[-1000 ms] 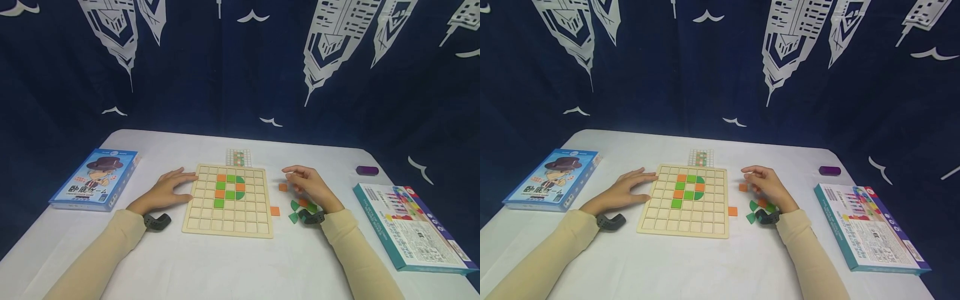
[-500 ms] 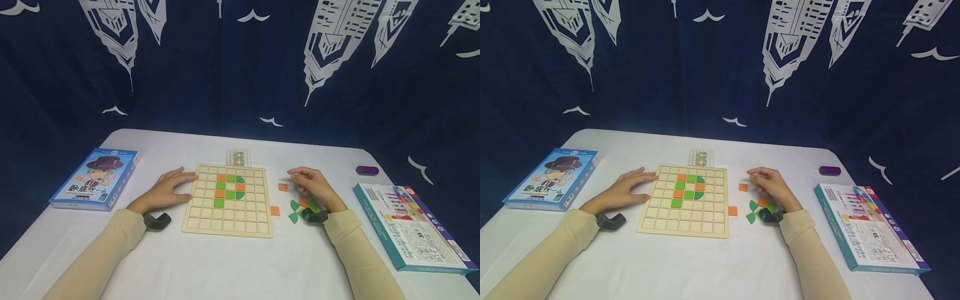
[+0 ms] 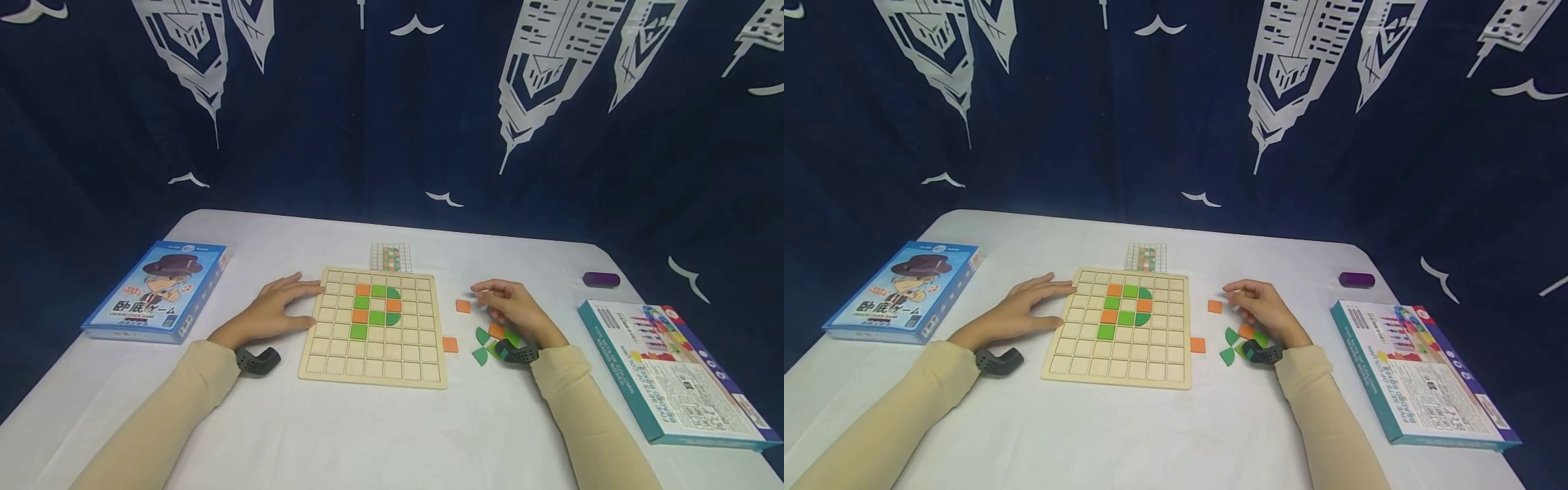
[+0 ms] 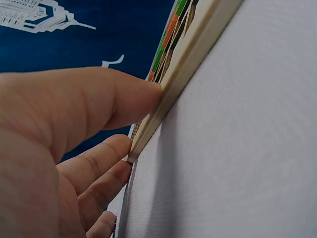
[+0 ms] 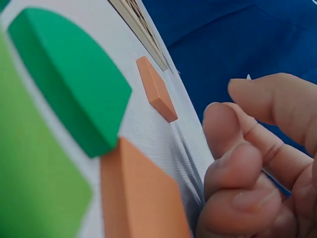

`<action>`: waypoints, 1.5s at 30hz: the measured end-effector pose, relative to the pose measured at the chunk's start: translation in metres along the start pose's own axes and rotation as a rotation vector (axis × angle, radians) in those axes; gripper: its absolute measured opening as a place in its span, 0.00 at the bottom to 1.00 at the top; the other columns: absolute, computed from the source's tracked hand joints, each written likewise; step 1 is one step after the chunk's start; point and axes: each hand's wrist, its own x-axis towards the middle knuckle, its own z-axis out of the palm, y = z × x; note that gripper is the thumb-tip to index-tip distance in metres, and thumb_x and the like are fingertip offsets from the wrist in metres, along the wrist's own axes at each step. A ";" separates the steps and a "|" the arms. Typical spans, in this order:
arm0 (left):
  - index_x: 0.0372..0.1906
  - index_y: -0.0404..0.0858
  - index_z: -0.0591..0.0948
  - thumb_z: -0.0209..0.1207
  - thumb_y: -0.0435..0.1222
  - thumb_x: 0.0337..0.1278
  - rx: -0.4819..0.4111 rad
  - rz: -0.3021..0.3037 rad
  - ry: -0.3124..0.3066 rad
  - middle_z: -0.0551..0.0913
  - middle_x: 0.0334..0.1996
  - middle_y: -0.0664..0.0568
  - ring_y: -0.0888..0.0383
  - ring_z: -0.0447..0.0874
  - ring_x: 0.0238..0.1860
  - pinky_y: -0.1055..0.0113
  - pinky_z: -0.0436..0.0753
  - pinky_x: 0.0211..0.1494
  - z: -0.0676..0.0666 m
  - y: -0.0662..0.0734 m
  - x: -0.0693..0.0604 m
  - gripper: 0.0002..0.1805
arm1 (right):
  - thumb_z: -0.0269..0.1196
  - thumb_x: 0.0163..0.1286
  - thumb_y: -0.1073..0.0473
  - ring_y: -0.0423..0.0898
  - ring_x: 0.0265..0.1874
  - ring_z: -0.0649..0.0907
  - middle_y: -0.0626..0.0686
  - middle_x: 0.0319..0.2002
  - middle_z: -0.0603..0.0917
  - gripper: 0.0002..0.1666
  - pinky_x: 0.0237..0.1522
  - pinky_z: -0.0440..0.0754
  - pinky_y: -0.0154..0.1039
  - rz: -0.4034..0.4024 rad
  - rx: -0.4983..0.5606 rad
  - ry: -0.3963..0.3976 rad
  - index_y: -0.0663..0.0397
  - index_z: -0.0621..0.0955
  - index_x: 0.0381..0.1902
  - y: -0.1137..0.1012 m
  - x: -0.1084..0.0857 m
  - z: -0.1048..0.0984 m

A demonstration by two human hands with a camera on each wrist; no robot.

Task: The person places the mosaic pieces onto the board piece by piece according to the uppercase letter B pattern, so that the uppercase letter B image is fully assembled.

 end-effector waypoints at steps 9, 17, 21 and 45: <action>0.76 0.41 0.78 0.70 0.45 0.64 -0.003 -0.003 0.002 0.71 0.80 0.43 0.35 0.47 0.86 0.30 0.43 0.84 0.000 -0.001 0.000 0.37 | 0.69 0.73 0.63 0.42 0.27 0.73 0.47 0.28 0.77 0.24 0.32 0.72 0.32 -0.024 -0.115 -0.026 0.69 0.83 0.63 0.003 0.001 0.003; 0.76 0.40 0.78 0.70 0.46 0.64 -0.011 0.009 0.005 0.71 0.80 0.42 0.34 0.48 0.86 0.30 0.44 0.84 -0.001 0.002 -0.001 0.37 | 0.74 0.70 0.61 0.45 0.32 0.74 0.49 0.30 0.77 0.22 0.32 0.72 0.34 -0.053 -0.259 -0.032 0.68 0.86 0.58 0.001 0.000 0.008; 0.76 0.39 0.78 0.70 0.45 0.64 -0.024 0.011 0.007 0.71 0.80 0.41 0.33 0.48 0.86 0.31 0.43 0.84 -0.002 0.004 -0.002 0.37 | 0.74 0.70 0.60 0.44 0.31 0.75 0.48 0.29 0.77 0.22 0.32 0.73 0.33 -0.061 -0.277 -0.025 0.68 0.86 0.56 -0.002 -0.001 0.010; 0.76 0.39 0.77 0.70 0.46 0.64 -0.021 0.010 0.003 0.71 0.80 0.41 0.33 0.48 0.86 0.31 0.43 0.84 -0.002 0.006 -0.001 0.37 | 0.71 0.72 0.64 0.46 0.33 0.84 0.54 0.41 0.90 0.19 0.32 0.86 0.37 -0.096 -0.194 -0.089 0.70 0.84 0.57 -0.033 -0.007 0.018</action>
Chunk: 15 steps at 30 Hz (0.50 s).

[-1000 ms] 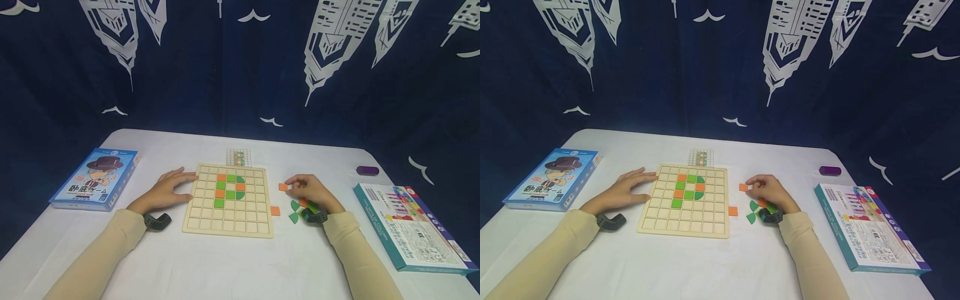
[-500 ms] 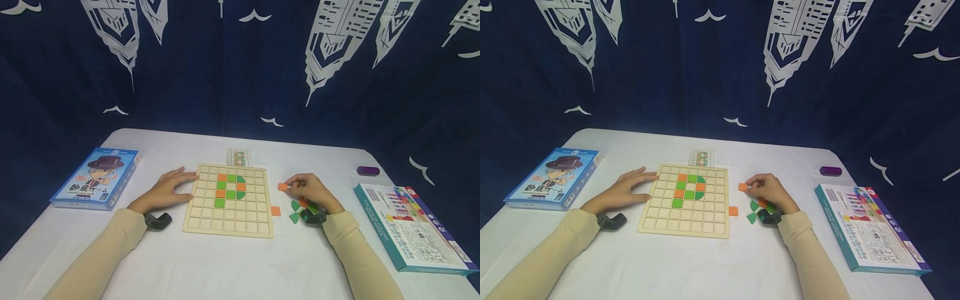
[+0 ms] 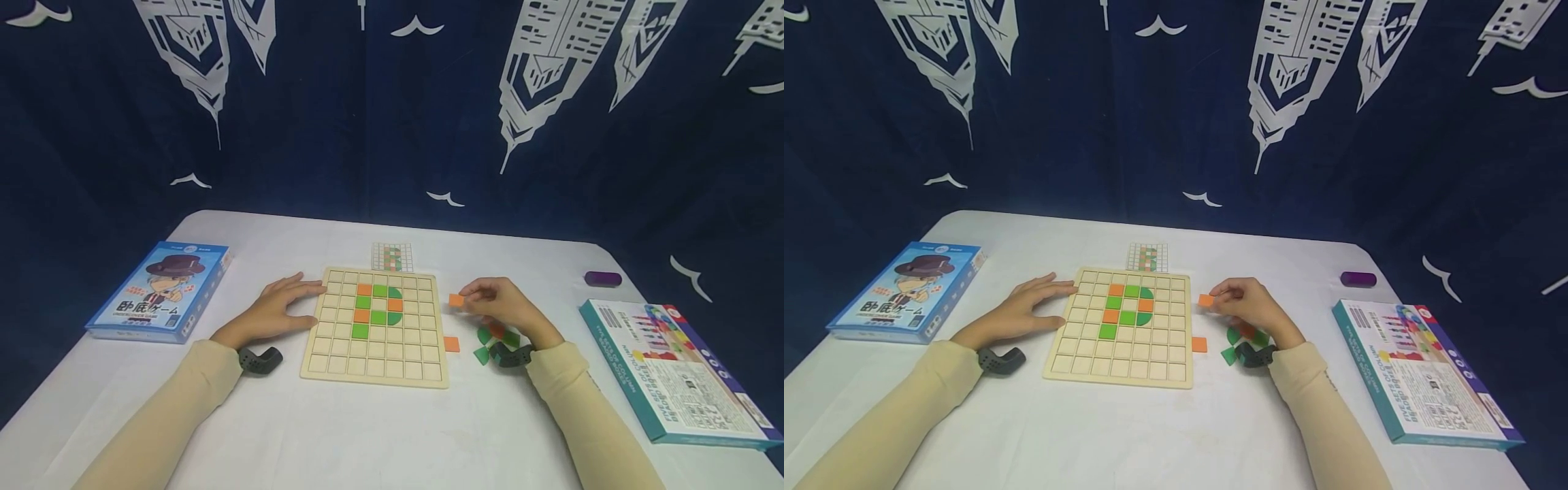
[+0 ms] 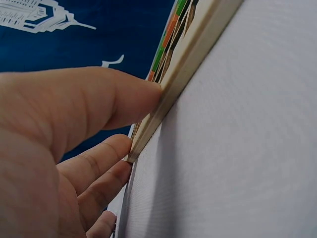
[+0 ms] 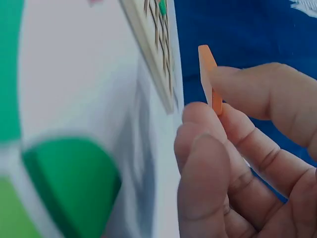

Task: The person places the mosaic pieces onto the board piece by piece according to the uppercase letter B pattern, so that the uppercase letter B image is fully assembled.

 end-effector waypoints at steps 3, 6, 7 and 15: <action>0.77 0.39 0.77 0.70 0.45 0.64 0.004 -0.003 0.001 0.71 0.80 0.42 0.34 0.47 0.86 0.31 0.43 0.84 0.000 -0.001 0.000 0.37 | 0.70 0.72 0.66 0.46 0.34 0.86 0.57 0.41 0.92 0.19 0.32 0.87 0.37 -0.018 0.015 -0.012 0.70 0.84 0.57 -0.007 0.000 0.004; 0.77 0.39 0.77 0.70 0.45 0.64 0.003 -0.001 0.003 0.71 0.80 0.42 0.34 0.47 0.86 0.31 0.43 0.84 0.000 -0.002 0.000 0.37 | 0.69 0.71 0.67 0.45 0.33 0.86 0.59 0.40 0.93 0.18 0.31 0.87 0.37 -0.042 0.026 -0.019 0.71 0.83 0.56 -0.013 0.000 0.009; 0.77 0.39 0.77 0.70 0.45 0.64 0.002 -0.001 0.003 0.71 0.80 0.42 0.34 0.47 0.86 0.31 0.43 0.84 0.000 -0.002 0.000 0.37 | 0.69 0.71 0.68 0.45 0.33 0.86 0.59 0.40 0.93 0.18 0.31 0.86 0.37 -0.048 0.033 -0.021 0.71 0.83 0.57 -0.015 0.000 0.010; 0.76 0.39 0.77 0.70 0.46 0.64 0.009 0.008 0.007 0.71 0.80 0.42 0.34 0.48 0.86 0.31 0.44 0.84 0.000 -0.004 0.000 0.37 | 0.69 0.70 0.67 0.44 0.32 0.86 0.61 0.38 0.93 0.19 0.29 0.82 0.36 -0.037 0.073 -0.042 0.69 0.84 0.57 -0.031 -0.002 0.032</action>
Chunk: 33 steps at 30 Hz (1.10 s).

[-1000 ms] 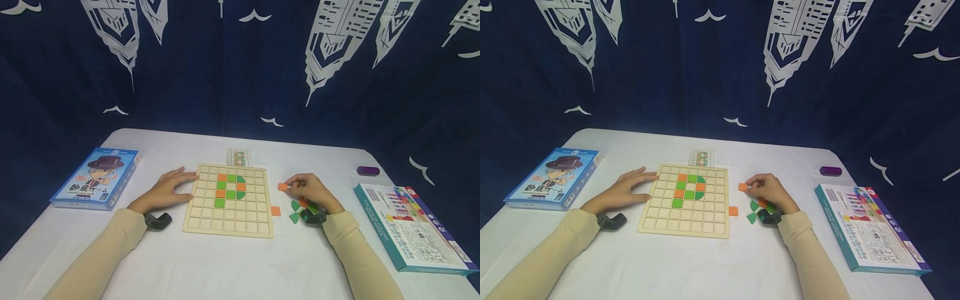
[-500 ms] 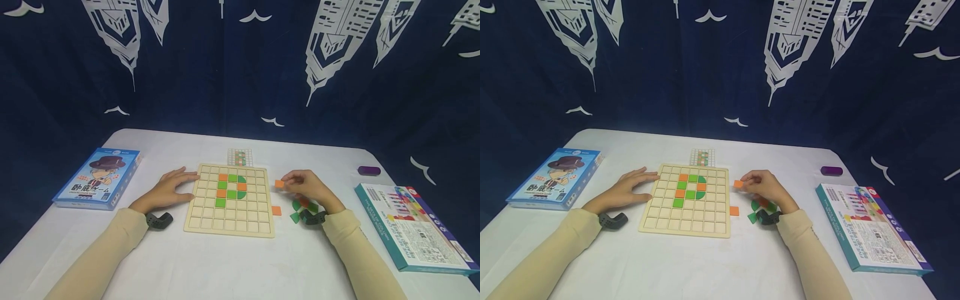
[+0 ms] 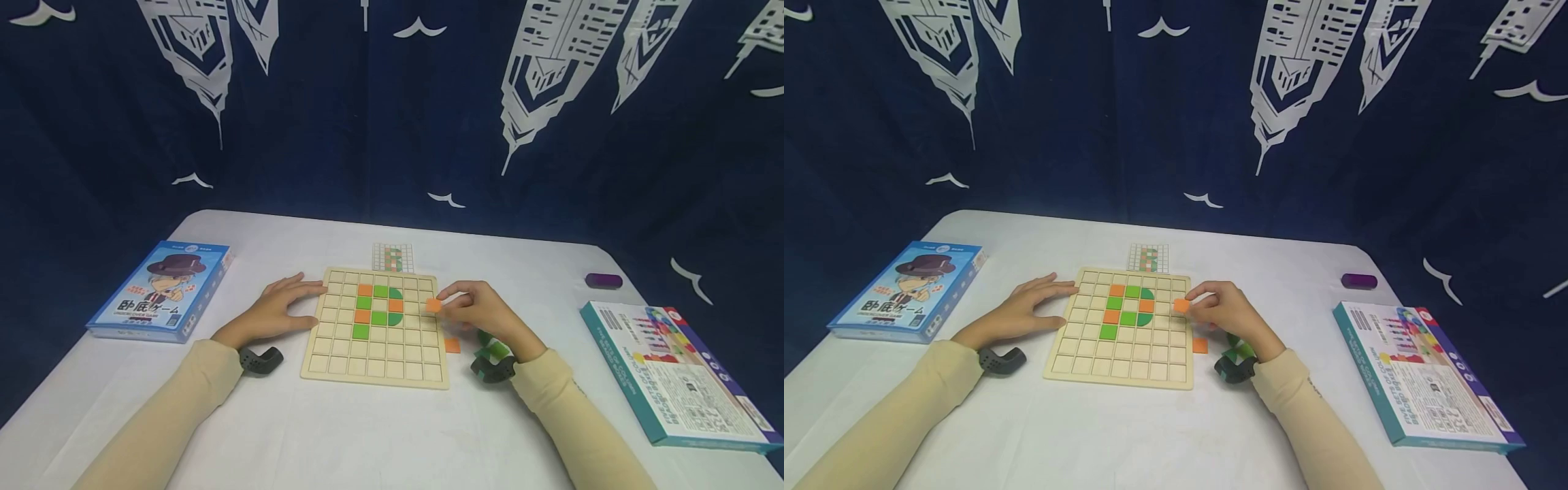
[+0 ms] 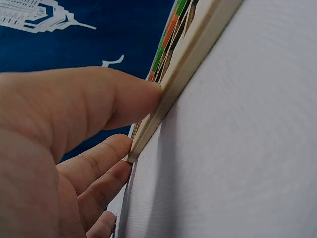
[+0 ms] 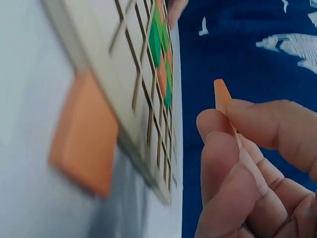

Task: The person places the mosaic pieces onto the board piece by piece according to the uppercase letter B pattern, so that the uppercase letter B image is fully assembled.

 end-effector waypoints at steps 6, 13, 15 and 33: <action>0.76 0.39 0.77 0.70 0.45 0.64 -0.009 -0.005 -0.004 0.71 0.80 0.43 0.35 0.48 0.86 0.32 0.43 0.84 0.001 0.001 0.000 0.37 | 0.68 0.68 0.70 0.42 0.26 0.82 0.59 0.36 0.93 0.19 0.27 0.76 0.34 0.000 0.079 -0.068 0.71 0.82 0.55 -0.008 0.002 0.018; 0.76 0.39 0.77 0.70 0.46 0.64 -0.004 -0.007 0.003 0.71 0.80 0.42 0.34 0.48 0.86 0.32 0.43 0.84 0.000 0.002 -0.001 0.37 | 0.72 0.68 0.68 0.42 0.23 0.79 0.54 0.29 0.91 0.17 0.26 0.74 0.33 0.011 0.116 -0.123 0.69 0.83 0.52 -0.018 0.009 0.037; 0.76 0.39 0.77 0.70 0.46 0.64 0.002 -0.009 0.003 0.72 0.80 0.43 0.34 0.49 0.86 0.32 0.44 0.84 0.001 0.003 -0.001 0.37 | 0.72 0.68 0.69 0.43 0.23 0.76 0.54 0.27 0.89 0.17 0.27 0.73 0.33 0.014 0.140 -0.145 0.70 0.83 0.52 -0.021 0.011 0.041; 0.77 0.39 0.77 0.69 0.46 0.65 0.006 -0.009 -0.001 0.71 0.80 0.43 0.34 0.48 0.86 0.32 0.44 0.84 0.001 0.001 0.000 0.37 | 0.74 0.65 0.70 0.41 0.20 0.76 0.47 0.24 0.87 0.11 0.26 0.74 0.33 -0.040 -0.041 -0.233 0.65 0.85 0.44 -0.036 0.022 0.069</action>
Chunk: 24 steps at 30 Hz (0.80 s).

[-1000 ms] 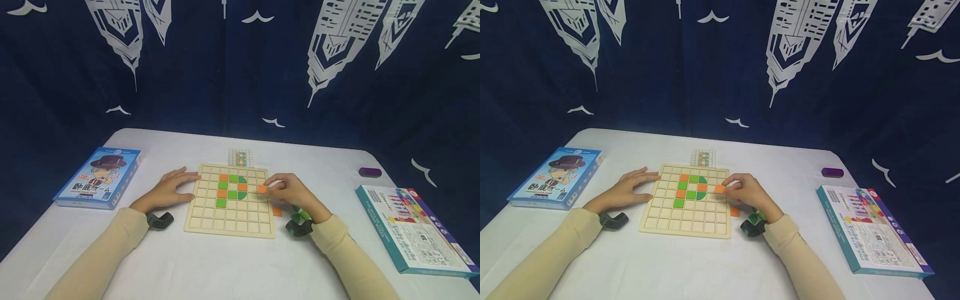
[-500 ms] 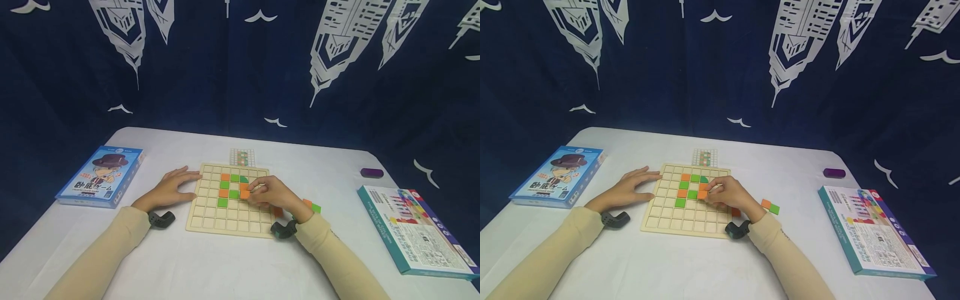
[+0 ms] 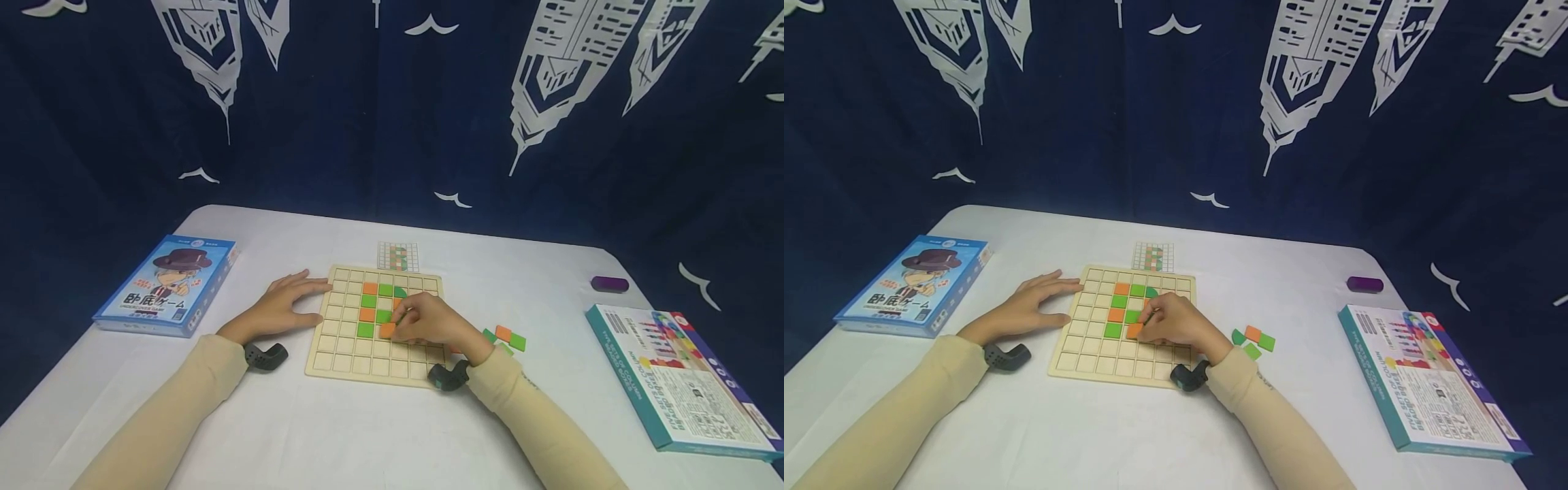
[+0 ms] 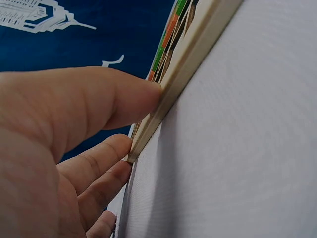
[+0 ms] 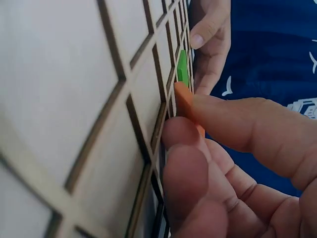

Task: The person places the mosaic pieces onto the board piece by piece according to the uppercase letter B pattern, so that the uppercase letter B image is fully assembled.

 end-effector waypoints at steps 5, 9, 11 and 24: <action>0.76 0.39 0.77 0.69 0.45 0.65 0.002 0.008 0.001 0.72 0.80 0.42 0.33 0.49 0.86 0.31 0.44 0.84 0.000 0.000 0.001 0.37 | 0.74 0.65 0.70 0.40 0.19 0.78 0.46 0.24 0.86 0.09 0.27 0.76 0.32 -0.018 -0.070 0.016 0.63 0.86 0.42 -0.003 0.002 0.004; 0.76 0.38 0.77 0.69 0.45 0.65 0.005 0.012 0.002 0.72 0.79 0.41 0.33 0.49 0.86 0.31 0.43 0.84 0.000 0.000 0.001 0.36 | 0.75 0.64 0.70 0.39 0.20 0.78 0.46 0.24 0.85 0.09 0.27 0.76 0.32 -0.022 -0.101 0.020 0.63 0.86 0.41 -0.003 0.005 0.007; 0.76 0.39 0.77 0.69 0.45 0.65 0.005 0.012 0.002 0.72 0.79 0.41 0.33 0.49 0.86 0.31 0.43 0.84 0.000 0.000 0.001 0.36 | 0.75 0.64 0.71 0.39 0.20 0.78 0.46 0.24 0.85 0.09 0.27 0.76 0.31 -0.022 -0.107 0.021 0.63 0.86 0.41 -0.003 0.006 0.007; 0.76 0.39 0.77 0.70 0.45 0.64 0.001 0.010 0.001 0.72 0.80 0.42 0.33 0.49 0.86 0.31 0.43 0.84 0.000 0.000 0.000 0.37 | 0.74 0.65 0.70 0.40 0.21 0.76 0.47 0.27 0.86 0.11 0.26 0.74 0.31 -0.037 -0.020 -0.013 0.65 0.87 0.45 0.002 0.004 0.004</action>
